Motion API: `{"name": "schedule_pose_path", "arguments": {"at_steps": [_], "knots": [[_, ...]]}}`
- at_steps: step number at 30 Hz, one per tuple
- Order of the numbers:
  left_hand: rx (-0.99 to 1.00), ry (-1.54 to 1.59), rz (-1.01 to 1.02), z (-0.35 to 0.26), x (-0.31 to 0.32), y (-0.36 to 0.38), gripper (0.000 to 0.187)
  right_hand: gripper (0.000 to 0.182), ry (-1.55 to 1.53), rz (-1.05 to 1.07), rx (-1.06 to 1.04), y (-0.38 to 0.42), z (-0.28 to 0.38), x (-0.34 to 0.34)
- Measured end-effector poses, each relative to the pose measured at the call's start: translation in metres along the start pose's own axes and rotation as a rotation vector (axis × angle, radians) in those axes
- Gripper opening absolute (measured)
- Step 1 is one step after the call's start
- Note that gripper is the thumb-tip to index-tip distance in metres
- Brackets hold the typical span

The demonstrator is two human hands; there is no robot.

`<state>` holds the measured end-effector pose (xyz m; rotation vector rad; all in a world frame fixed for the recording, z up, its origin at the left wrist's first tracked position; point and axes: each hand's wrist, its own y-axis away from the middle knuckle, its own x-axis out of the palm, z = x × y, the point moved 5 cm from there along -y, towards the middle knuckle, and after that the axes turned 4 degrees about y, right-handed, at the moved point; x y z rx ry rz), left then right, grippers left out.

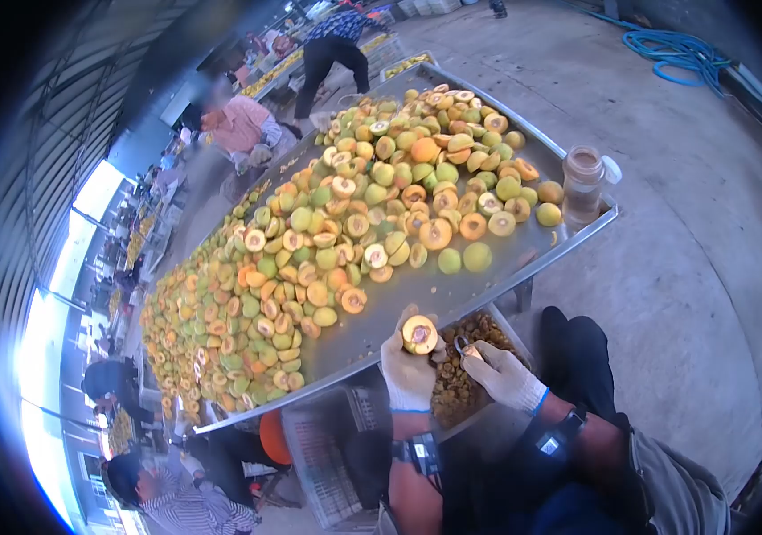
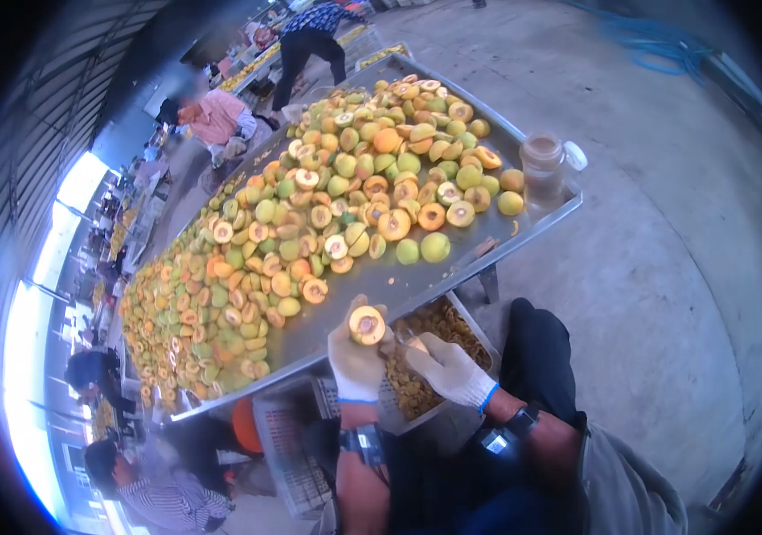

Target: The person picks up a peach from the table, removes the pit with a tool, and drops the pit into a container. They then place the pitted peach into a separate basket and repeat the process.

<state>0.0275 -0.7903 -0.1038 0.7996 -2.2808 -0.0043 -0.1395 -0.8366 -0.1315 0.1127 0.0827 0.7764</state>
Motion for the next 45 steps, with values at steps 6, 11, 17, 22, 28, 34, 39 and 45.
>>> {"name": "schedule_pose_path", "arguments": {"at_steps": [6, 11, 17, 22, 28, 34, 39, 45], "knots": [[0.095, 0.141, -0.074, 0.020, -0.024, 0.036, 0.037, 0.037, 0.236, 0.119, 0.012, 0.016, 0.031, 0.017], [0.057, 0.329, -0.121, 0.031, -0.013, 0.049, 0.038, 0.040, 0.317, 0.085, -0.017, 0.022, 0.041, 0.024], [0.023, 0.333, -0.218, 0.038, -0.011, 0.052, 0.035, 0.042, 0.483, 0.104, 0.036, 0.026, 0.045, 0.027], [0.045, 0.320, -0.283, 0.043, -0.016, 0.052, 0.032, 0.042, 0.501, 0.080, -0.023, 0.027, 0.043, 0.030], [0.176, 0.237, -0.212, 0.041, -0.006, 0.060, 0.047, 0.041, 0.509, 0.068, -0.012, 0.031, 0.048, 0.032], [0.172, 0.113, -0.257, 0.039, -0.005, 0.059, 0.048, 0.045, 0.479, 0.049, 0.010, 0.031, 0.044, 0.034], [0.148, 0.140, -0.280, 0.042, -0.012, 0.059, 0.045, 0.048, 0.480, 0.093, 0.070, 0.031, 0.044, 0.036], [0.114, 0.130, -0.286, 0.037, -0.014, 0.062, 0.045, 0.051, 0.472, 0.242, 0.134, 0.031, 0.030, 0.041]]}}
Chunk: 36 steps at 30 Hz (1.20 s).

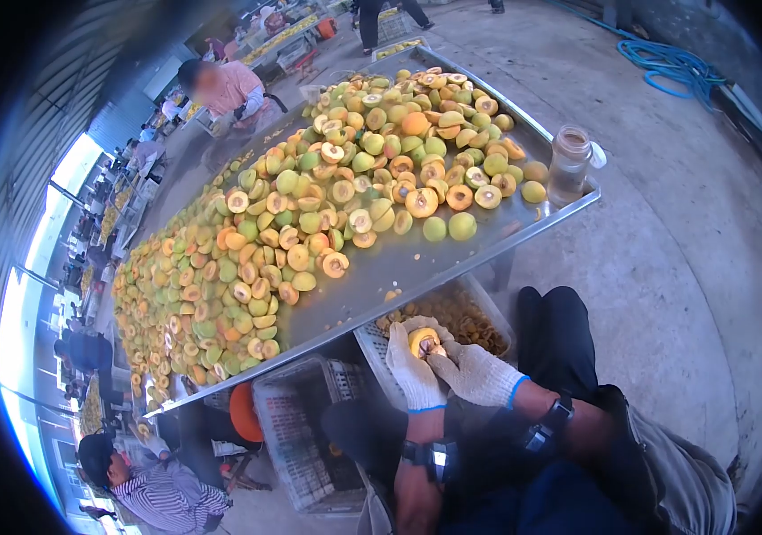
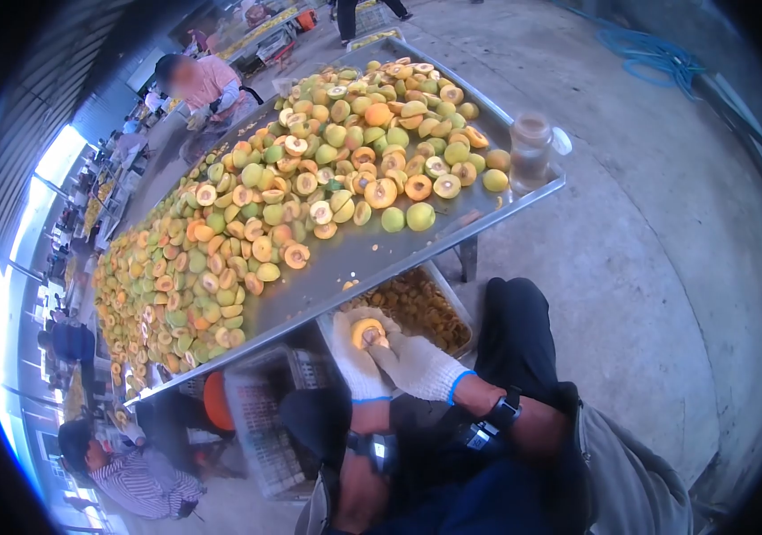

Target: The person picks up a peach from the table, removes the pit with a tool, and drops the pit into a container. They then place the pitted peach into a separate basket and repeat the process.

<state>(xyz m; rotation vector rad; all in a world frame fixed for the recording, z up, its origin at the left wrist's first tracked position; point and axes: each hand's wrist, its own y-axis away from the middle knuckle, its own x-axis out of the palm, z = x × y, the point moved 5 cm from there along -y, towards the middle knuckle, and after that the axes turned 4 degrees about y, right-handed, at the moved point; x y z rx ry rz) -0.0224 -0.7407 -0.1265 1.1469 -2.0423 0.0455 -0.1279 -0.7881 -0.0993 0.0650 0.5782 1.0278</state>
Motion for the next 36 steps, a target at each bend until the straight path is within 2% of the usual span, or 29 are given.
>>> {"name": "schedule_pose_path", "arguments": {"at_steps": [3, 6, 11, 12, 14, 16, 18, 20, 21, 23, 26, 28, 30, 32, 34, 36], "knots": [[0.047, -0.054, 0.014, -0.005, 0.004, 0.001, 0.047, 0.053, -0.017, -0.031, -0.053, -0.002, -0.004, 0.002], [0.071, -0.122, 0.059, -0.007, 0.001, -0.003, 0.049, 0.058, -0.163, 0.059, 0.013, 0.004, 0.003, -0.004], [0.117, -0.200, 0.101, -0.009, 0.003, -0.002, 0.051, 0.057, -0.300, 0.297, 0.263, 0.004, -0.012, 0.008], [0.102, -0.201, 0.086, -0.008, 0.001, -0.003, 0.050, 0.057, -0.303, 0.295, 0.264, 0.004, -0.016, 0.013], [0.087, -0.203, 0.070, -0.007, -0.001, -0.005, 0.050, 0.057, -0.212, 0.033, -0.013, 0.002, -0.012, 0.011], [-0.062, -0.182, 0.022, -0.002, -0.003, -0.009, 0.048, 0.056, -0.191, 0.023, -0.029, 0.002, -0.012, 0.011], [-0.057, -0.231, 0.028, -0.004, -0.003, -0.010, 0.048, 0.055, -0.173, 0.013, -0.037, 0.002, -0.011, 0.010], [-0.054, -0.276, 0.040, -0.003, -0.003, -0.011, 0.047, 0.053, -0.326, 0.194, 0.179, 0.004, -0.016, 0.013], [-0.034, -0.302, 0.056, -0.003, -0.003, -0.013, 0.047, 0.053, -0.326, 0.192, 0.178, 0.003, -0.019, 0.016], [-0.012, -0.329, 0.073, -0.004, -0.002, -0.014, 0.047, 0.053, -0.298, 0.062, 0.044, -0.002, -0.025, 0.019], [0.007, -0.340, 0.005, -0.003, 0.001, -0.008, 0.047, 0.053, -0.226, -0.038, -0.051, -0.004, -0.024, 0.019], [0.064, -0.277, 0.009, -0.002, -0.003, -0.005, 0.048, 0.052, -0.248, 0.020, -0.014, -0.005, -0.026, 0.019], [0.041, -0.233, 0.048, -0.002, -0.004, -0.003, 0.049, 0.051, -0.267, 0.080, 0.025, -0.004, -0.023, 0.016], [0.019, -0.189, 0.088, 0.001, -0.002, -0.002, 0.049, 0.050, 0.032, 0.057, 0.019, 0.000, -0.013, 0.007], [-0.002, -0.216, -0.048, 0.005, -0.004, -0.003, 0.049, 0.051, -0.031, 0.039, -0.021, -0.003, -0.018, 0.009], [0.030, -0.234, -0.009, 0.001, 0.001, 0.001, 0.048, 0.051, -0.093, 0.025, -0.056, -0.003, -0.016, 0.005]]}}
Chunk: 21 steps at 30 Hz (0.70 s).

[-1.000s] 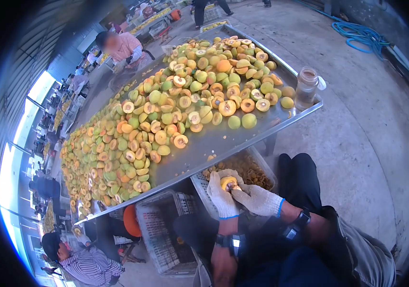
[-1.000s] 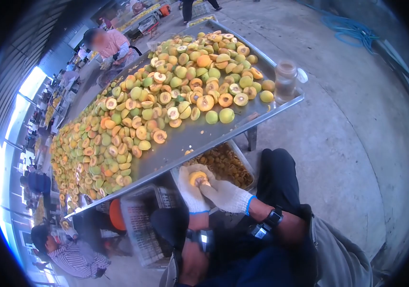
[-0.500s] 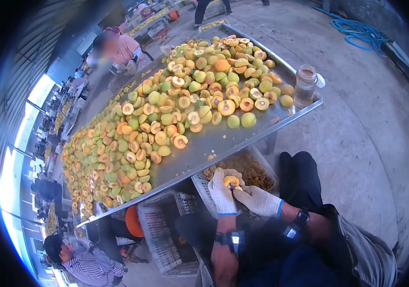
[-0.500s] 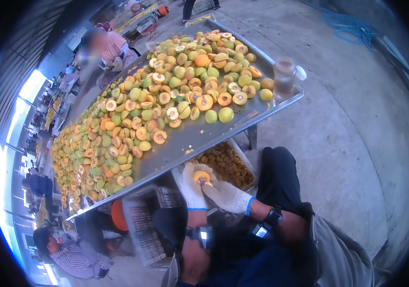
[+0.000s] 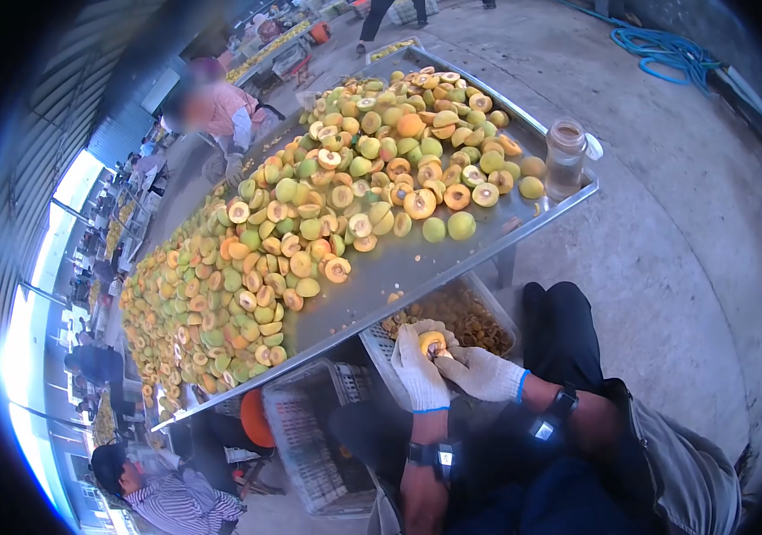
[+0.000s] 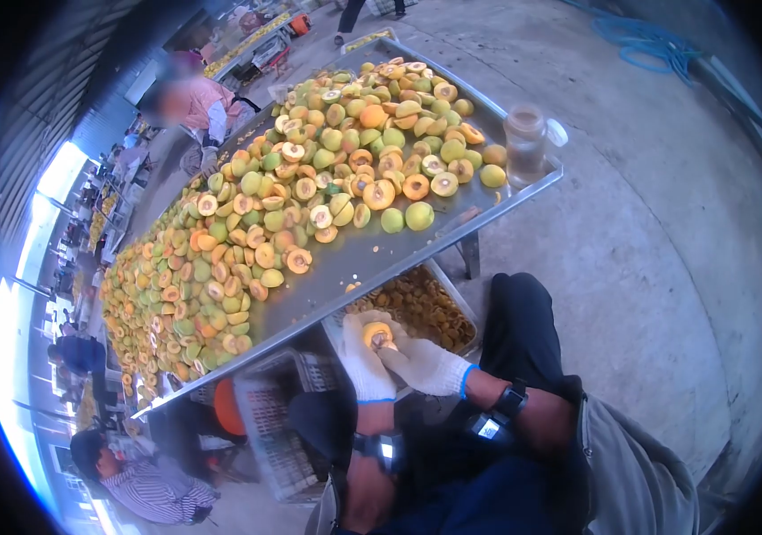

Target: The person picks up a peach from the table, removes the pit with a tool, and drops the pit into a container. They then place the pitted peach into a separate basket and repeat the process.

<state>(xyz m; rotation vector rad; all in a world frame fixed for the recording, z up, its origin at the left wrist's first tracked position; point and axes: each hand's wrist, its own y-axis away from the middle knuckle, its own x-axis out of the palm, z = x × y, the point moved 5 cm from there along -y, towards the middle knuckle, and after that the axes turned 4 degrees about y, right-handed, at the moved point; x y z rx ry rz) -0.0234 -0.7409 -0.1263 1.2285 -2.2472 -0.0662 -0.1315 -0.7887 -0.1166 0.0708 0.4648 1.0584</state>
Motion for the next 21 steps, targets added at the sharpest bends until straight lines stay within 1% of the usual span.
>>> {"name": "schedule_pose_path", "arguments": {"at_steps": [2, 3, 5, 6, 8, 9, 10, 11, 12, 13, 14, 16, 17, 21], "knots": [[0.032, -0.021, 0.031, -0.008, 0.004, 0.006, 0.047, 0.053, -0.037, 0.086, 0.047, 0.004, 0.007, -0.004], [0.029, -0.034, 0.043, -0.012, 0.008, 0.008, 0.046, 0.053, -0.039, 0.083, 0.047, 0.005, 0.009, -0.004], [0.030, -0.047, 0.056, -0.015, 0.010, 0.008, 0.046, 0.054, 0.084, 0.050, 0.066, 0.005, 0.010, -0.006], [0.023, -0.088, 0.049, -0.016, 0.010, 0.007, 0.046, 0.054, 0.083, 0.048, 0.063, 0.002, 0.000, -0.001], [0.011, -0.133, 0.041, -0.019, 0.010, 0.008, 0.046, 0.057, -0.092, 0.011, -0.080, -0.005, -0.022, 0.013], [0.043, -0.221, 0.126, -0.025, 0.015, 0.010, 0.047, 0.057, -0.096, 0.010, -0.077, -0.001, -0.015, 0.007], [0.076, -0.307, 0.210, -0.029, 0.019, 0.011, 0.049, 0.057, -0.237, 0.141, 0.095, 0.005, -0.008, 0.003], [0.076, -0.308, 0.209, -0.029, 0.018, 0.010, 0.049, 0.057, -0.377, 0.272, 0.268, 0.012, -0.006, 0.004], [0.104, -0.297, 0.260, -0.028, 0.019, 0.008, 0.050, 0.057, -0.378, 0.272, 0.267, 0.013, -0.006, 0.004], [0.135, -0.285, 0.313, -0.029, 0.021, 0.005, 0.051, 0.056, -0.482, 0.304, 0.240, 0.014, -0.003, 0.004], [0.139, -0.285, 0.311, -0.027, 0.019, 0.001, 0.051, 0.055, -0.585, 0.340, 0.215, 0.014, -0.001, 0.004], [0.094, -0.087, 0.451, -0.022, 0.021, -0.001, 0.050, 0.053, -0.620, 0.377, 0.201, 0.015, -0.005, 0.004], [0.096, -0.086, 0.452, -0.021, 0.021, -0.003, 0.050, 0.052, -0.653, 0.412, 0.186, 0.014, -0.005, 0.003], [0.091, -0.150, 0.589, -0.024, 0.028, -0.003, 0.051, 0.048, -0.706, 0.476, 0.205, 0.017, -0.007, -0.005]]}}
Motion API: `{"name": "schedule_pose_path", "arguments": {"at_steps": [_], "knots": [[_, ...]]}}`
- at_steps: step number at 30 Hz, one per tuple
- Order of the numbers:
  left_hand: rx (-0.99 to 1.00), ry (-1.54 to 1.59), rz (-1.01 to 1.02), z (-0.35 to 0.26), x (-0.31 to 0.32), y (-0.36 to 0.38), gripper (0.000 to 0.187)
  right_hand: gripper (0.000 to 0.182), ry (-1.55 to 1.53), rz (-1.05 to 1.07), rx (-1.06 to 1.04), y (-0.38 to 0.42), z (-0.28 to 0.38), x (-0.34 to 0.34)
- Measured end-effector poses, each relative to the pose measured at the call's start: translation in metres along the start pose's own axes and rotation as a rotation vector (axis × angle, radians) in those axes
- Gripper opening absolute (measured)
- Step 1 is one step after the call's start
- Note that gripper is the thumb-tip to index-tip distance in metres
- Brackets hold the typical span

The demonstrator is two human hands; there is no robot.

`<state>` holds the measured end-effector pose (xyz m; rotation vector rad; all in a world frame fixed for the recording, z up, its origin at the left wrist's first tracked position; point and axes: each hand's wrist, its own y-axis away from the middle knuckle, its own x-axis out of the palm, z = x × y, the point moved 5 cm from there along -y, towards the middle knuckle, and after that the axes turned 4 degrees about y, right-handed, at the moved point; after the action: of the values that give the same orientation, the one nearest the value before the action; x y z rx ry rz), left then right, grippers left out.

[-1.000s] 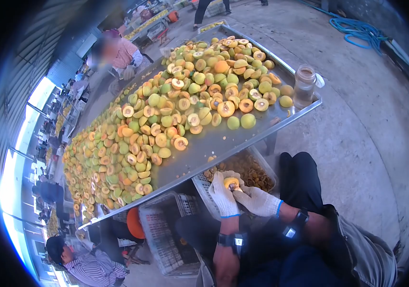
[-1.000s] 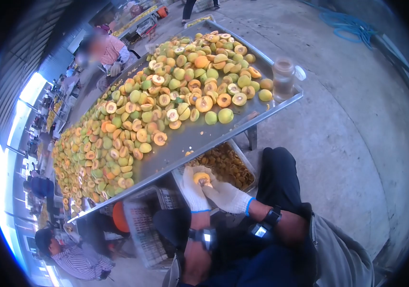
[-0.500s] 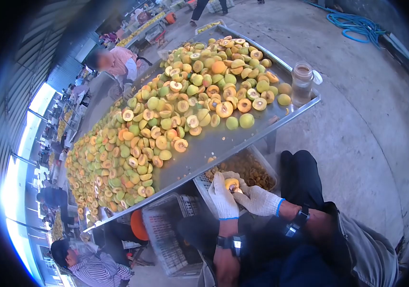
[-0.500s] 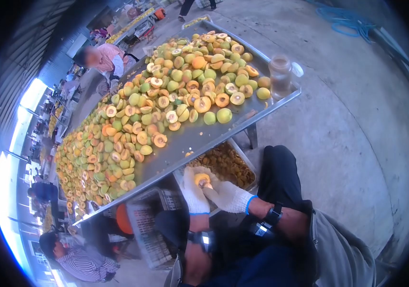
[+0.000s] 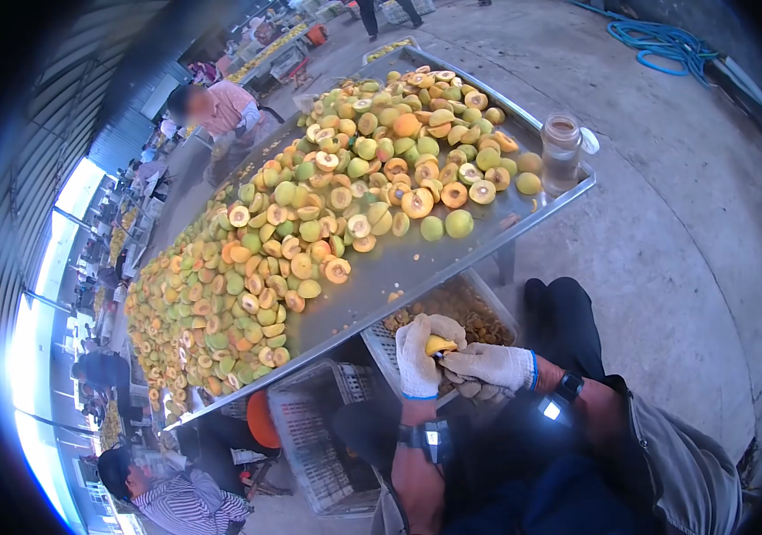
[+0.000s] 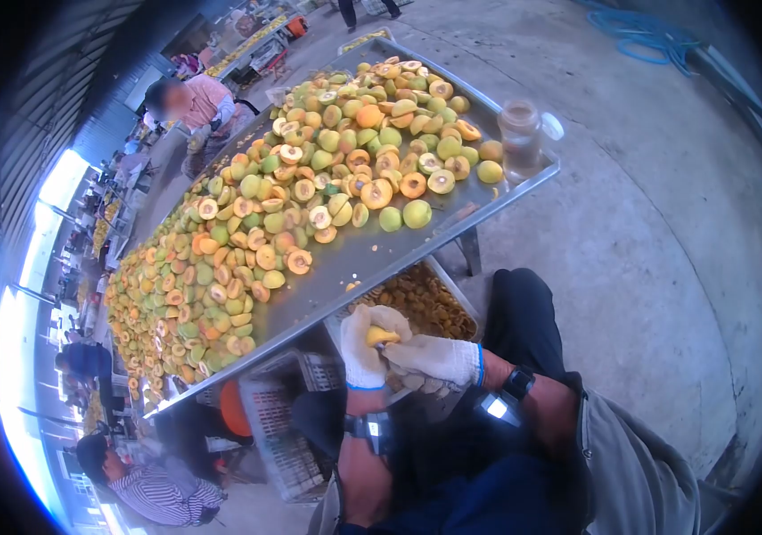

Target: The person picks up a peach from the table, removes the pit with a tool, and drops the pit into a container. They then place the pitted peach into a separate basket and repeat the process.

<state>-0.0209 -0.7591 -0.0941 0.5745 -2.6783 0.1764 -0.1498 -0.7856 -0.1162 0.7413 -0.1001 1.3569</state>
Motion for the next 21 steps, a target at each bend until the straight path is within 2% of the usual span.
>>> {"name": "schedule_pose_path", "arguments": {"at_steps": [2, 6, 8, 11, 13, 14, 17, 19, 21], "knots": [[-0.010, -0.014, 0.049, -0.002, 0.000, -0.001, 0.051, 0.040, -0.174, 0.120, 0.065, 0.000, -0.002, 0.005], [-0.015, -0.056, 0.188, -0.002, -0.003, -0.003, 0.051, 0.039, -0.213, 0.175, 0.066, -0.002, -0.007, 0.001], [-0.039, -0.066, 0.219, 0.000, -0.003, -0.003, 0.051, 0.039, -0.366, 0.349, 0.100, -0.008, -0.017, 0.001], [-0.053, -0.076, 0.132, 0.010, -0.006, -0.001, 0.050, 0.040, -0.283, 0.250, 0.042, -0.010, -0.012, -0.004], [-0.187, 0.133, -0.233, 0.031, -0.020, 0.003, 0.050, 0.040, -0.215, 0.172, 0.049, -0.008, -0.004, -0.003], [-0.185, 0.134, -0.232, 0.035, -0.020, 0.003, 0.050, 0.040, -0.143, 0.096, 0.061, -0.007, -0.001, -0.005], [-0.173, 0.217, -0.357, 0.036, -0.024, 0.006, 0.047, 0.041, -0.046, 0.067, 0.037, -0.011, -0.002, -0.008], [-0.269, 0.671, -0.470, 0.041, -0.032, 0.007, 0.045, 0.040, 0.007, 0.074, 0.028, -0.016, -0.005, -0.009], [-0.237, 0.578, -0.467, 0.038, -0.033, 0.004, 0.043, 0.040, 0.059, 0.071, 0.008, -0.019, -0.006, -0.010]]}}
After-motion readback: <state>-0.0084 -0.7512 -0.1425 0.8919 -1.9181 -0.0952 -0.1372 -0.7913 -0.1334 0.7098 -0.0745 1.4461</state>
